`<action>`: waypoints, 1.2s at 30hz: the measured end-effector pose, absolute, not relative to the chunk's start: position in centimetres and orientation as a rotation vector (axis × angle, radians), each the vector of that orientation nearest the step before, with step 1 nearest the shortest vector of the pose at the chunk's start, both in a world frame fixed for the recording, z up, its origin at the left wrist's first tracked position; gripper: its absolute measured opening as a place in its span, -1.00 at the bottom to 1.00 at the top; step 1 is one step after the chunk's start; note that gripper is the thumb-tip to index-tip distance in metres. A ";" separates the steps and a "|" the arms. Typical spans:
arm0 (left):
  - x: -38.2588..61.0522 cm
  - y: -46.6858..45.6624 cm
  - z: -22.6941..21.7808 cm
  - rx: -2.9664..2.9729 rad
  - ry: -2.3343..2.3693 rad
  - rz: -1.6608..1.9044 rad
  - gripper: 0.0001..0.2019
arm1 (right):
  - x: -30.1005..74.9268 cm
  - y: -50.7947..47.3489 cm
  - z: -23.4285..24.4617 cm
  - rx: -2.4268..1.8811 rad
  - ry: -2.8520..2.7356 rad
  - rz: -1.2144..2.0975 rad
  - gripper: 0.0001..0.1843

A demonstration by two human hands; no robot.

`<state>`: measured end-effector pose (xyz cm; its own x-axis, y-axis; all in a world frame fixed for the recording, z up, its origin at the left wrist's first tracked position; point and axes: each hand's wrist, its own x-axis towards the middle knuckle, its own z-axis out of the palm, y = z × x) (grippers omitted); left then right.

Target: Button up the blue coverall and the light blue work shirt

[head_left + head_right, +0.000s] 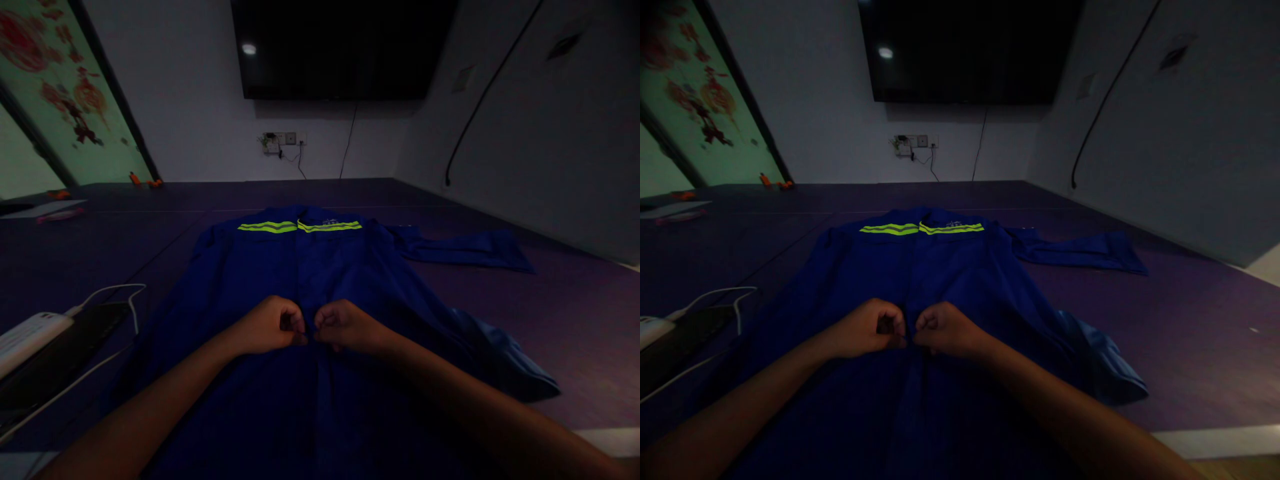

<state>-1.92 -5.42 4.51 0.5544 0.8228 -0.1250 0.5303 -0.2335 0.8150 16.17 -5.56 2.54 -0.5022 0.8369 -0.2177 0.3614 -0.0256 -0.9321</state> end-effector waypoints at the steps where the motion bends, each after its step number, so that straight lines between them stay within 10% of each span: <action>1: -1.9 -5.5 4.5 1.903 1.103 0.425 -0.86 | 16.2 -5.6 2.6 -1.250 -1.831 1.556 -0.92; 36: -2.2 -5.3 4.2 1.755 1.062 0.439 -0.93 | 15.7 -6.1 2.4 -1.222 -1.893 1.514 -0.95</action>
<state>-2.22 -5.26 4.16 0.5490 0.8175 -0.1740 0.4556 -0.1182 0.8823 15.71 -6.12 2.44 -0.5232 0.8307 -0.1905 0.3686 0.0190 -0.9294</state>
